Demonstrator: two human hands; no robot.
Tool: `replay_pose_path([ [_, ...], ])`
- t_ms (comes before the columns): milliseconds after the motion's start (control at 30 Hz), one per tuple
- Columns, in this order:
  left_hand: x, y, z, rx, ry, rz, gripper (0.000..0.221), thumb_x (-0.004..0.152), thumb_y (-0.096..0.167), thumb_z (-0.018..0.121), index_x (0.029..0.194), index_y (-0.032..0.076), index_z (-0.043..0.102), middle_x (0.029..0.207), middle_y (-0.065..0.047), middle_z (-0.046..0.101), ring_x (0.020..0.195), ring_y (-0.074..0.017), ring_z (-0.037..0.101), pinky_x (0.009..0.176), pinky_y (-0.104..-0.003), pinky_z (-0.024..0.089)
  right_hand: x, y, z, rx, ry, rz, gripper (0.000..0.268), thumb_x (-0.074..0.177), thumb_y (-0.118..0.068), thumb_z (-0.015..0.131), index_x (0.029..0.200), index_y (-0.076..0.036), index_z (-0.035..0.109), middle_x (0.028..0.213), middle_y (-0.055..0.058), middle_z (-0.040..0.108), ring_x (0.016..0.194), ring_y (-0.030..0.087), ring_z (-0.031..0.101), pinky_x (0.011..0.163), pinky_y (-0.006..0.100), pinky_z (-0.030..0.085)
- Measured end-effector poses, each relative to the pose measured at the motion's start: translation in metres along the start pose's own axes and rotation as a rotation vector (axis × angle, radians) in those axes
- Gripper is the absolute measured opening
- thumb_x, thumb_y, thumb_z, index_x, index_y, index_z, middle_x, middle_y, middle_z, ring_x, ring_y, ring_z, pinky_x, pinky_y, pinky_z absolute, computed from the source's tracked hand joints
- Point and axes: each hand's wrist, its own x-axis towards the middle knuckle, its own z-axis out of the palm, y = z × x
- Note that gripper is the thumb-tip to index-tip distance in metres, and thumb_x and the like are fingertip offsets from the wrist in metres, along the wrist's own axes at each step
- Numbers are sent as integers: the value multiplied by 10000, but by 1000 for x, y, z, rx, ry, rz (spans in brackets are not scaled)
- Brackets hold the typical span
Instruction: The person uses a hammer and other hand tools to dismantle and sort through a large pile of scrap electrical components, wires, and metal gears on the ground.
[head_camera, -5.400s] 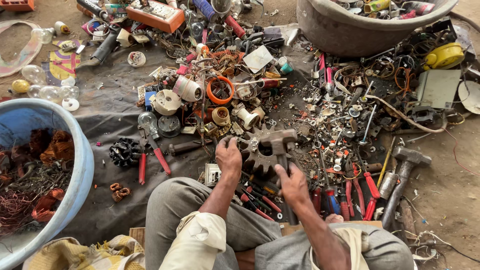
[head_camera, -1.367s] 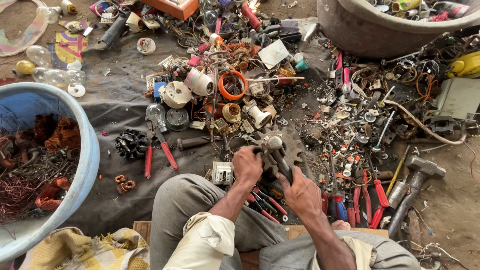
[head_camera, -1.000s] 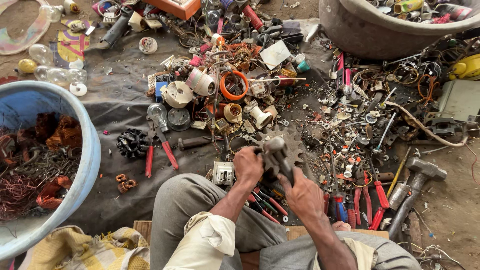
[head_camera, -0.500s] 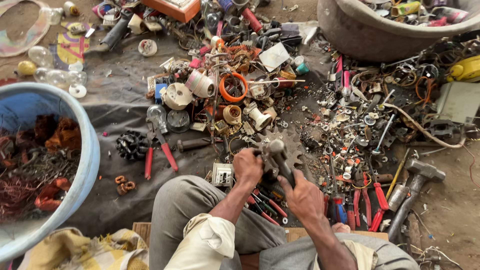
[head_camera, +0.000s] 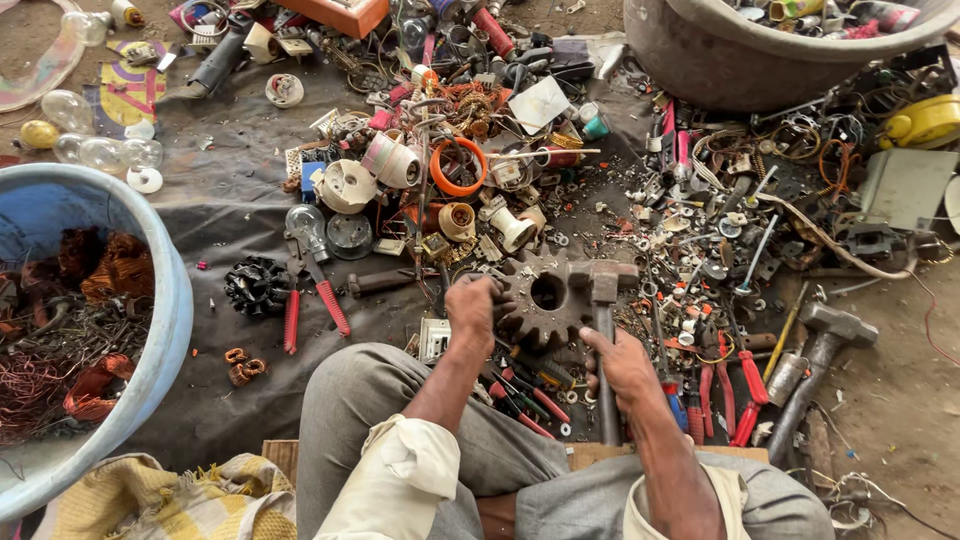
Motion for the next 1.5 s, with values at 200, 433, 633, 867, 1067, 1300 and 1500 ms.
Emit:
replay_pose_path([
  [200, -10, -8, 6, 639, -121, 307, 231, 873, 117, 717, 1093, 53, 745, 846, -64, 699, 637, -148, 642, 586, -299, 548, 19, 22, -5, -717, 172, -174, 364, 941, -335, 704, 1070, -13, 595, 869, 207, 709, 752, 322, 686, 709, 484, 560],
  [433, -9, -28, 3, 1301, -184, 685, 189, 972, 224, 689, 1114, 175, 803, 995, -101, 711, 754, -182, 652, 640, -306, 584, 12, 11, -4, -1143, 213, -178, 536, 965, -434, 679, 1236, 1, 523, 998, 266, 714, 960, 421, 714, 883, 544, 554],
  [633, -6, -20, 5, 1188, -158, 598, 204, 979, 215, 661, 1130, 136, 773, 1030, -119, 722, 845, -213, 664, 783, -351, 580, 4, -8, 1, -1064, 225, -281, 813, 910, -416, 711, 1497, -2, 331, 1103, 215, 626, 1001, 355, 668, 889, 506, 536],
  [867, -21, -4, 6, 953, -147, 467, 203, 978, 188, 649, 1086, 66, 768, 1090, -117, 697, 893, -225, 683, 841, -376, 592, 8, 5, 2, -984, 326, -486, 611, 939, -303, 668, 1406, 38, 469, 1204, 226, 594, 1077, 366, 643, 928, 482, 535],
  [1067, -32, -19, 4, 1276, -201, 628, 203, 996, 155, 630, 1103, 29, 748, 1029, -164, 670, 867, -260, 684, 751, -372, 610, 8, 3, 6, -1044, 404, -530, 513, 930, -317, 671, 1320, 0, 567, 1172, 186, 618, 1055, 342, 641, 894, 467, 538],
  [1300, -20, -30, 0, 1370, -193, 850, 146, 937, 31, 564, 1017, -31, 669, 997, -194, 643, 880, -308, 664, 787, -424, 580, 1, 28, 35, -962, 261, -984, 255, 989, -254, 625, 1090, -48, 734, 915, 105, 670, 764, 232, 660, 675, 360, 590],
  [1500, -15, -27, 5, 1254, -180, 683, 157, 1000, 65, 478, 1040, -22, 602, 995, -175, 596, 871, -289, 630, 789, -430, 557, 4, 29, 50, -1026, 295, -1072, 164, 996, -154, 619, 1014, -15, 704, 875, 130, 662, 792, 256, 660, 676, 373, 579],
])
